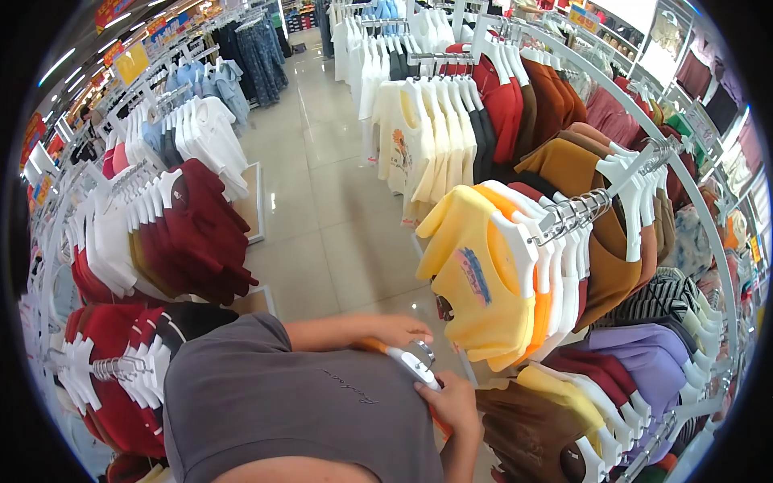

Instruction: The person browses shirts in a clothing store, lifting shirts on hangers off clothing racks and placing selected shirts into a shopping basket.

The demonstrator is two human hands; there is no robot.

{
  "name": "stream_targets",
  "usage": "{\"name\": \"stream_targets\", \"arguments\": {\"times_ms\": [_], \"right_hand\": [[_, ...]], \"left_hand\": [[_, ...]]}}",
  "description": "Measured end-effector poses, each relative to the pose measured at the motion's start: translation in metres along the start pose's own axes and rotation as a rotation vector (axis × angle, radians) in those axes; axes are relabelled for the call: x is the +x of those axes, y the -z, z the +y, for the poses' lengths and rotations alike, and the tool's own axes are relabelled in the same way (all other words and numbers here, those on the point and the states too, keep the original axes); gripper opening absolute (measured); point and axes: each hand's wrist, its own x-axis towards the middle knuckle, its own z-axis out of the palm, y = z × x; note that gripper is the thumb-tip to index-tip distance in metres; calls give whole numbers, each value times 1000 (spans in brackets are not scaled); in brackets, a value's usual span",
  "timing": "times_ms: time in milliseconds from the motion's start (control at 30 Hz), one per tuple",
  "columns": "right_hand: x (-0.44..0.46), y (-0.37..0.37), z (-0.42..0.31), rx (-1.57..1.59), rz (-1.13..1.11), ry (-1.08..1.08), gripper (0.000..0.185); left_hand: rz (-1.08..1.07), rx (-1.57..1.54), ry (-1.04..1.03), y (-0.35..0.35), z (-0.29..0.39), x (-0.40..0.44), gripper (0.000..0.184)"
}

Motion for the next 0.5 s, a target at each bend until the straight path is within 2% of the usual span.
{"name": "stream_targets", "arguments": {"times_ms": [233,300,400,500], "right_hand": [[12,-19,-33,11,7,-100,45],[19,-28,-41,7,40,-77,45],[35,-41,-56,13,57,-41,47],[49,-57,-75,11,43,-46,47]], "left_hand": [[-47,-66,-135,29,33,-21,37],[-155,-268,35,45,40,-33,39],[-138,-292,-17,63,31,-48,38],[-210,-387,47,87,24,-68,40]]}}
